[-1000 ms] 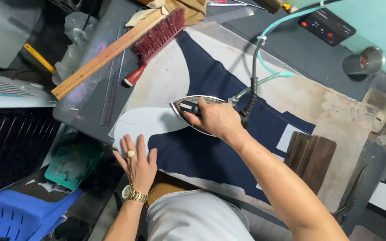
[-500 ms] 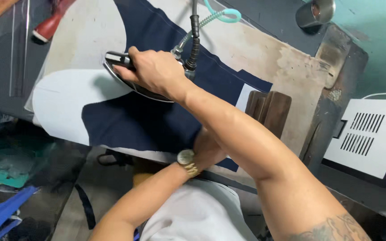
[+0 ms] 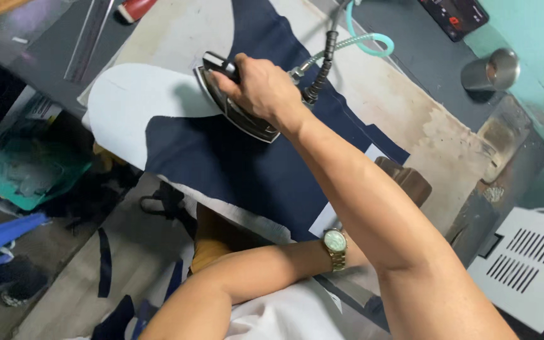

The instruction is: The person irons a piece of dark blue fabric, uses shears to cut the material along a paper template, and presses seams using the iron while holding the fabric down with wooden blocks.

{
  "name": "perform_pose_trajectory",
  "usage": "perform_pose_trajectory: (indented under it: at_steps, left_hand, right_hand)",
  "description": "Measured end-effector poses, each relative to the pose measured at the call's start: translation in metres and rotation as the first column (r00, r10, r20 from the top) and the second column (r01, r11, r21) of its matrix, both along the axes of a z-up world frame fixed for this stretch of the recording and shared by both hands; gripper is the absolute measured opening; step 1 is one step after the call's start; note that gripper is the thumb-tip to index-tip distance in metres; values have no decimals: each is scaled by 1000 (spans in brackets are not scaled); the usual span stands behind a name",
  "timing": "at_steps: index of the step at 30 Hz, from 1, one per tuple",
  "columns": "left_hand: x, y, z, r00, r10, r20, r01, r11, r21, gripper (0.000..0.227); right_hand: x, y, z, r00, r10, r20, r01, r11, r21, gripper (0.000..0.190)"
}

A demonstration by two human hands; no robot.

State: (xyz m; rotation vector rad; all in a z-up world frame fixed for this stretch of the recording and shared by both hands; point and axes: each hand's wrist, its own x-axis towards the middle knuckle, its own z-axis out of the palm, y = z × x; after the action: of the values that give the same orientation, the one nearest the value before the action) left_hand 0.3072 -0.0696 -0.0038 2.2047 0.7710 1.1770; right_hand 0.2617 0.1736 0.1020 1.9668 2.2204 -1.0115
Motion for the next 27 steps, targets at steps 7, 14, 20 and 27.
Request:
perform_pose_trajectory:
  at_steps: [7,14,20,27]
  left_hand:
    - [13,4,12,991,133,29,-134,991,24,19]
    - [14,-1,24,990,128,68,-130,991,37,26]
    - [-65,21,54,947,134,-291,-130,991,33,73]
    - [-131,-7,-5,915,20,-402,-28,999,-15,63]
  right_hand:
    - [-2,-2,5,997,-30,72,28,999,28,63]
    - [-3,-3,12,989,-73,127,76,997,-15,64]
    - [-2,-3,5,990,-49,129,46,999,28,63]
    - [4,-1,2,995,-18,102,16,1000,20,64]
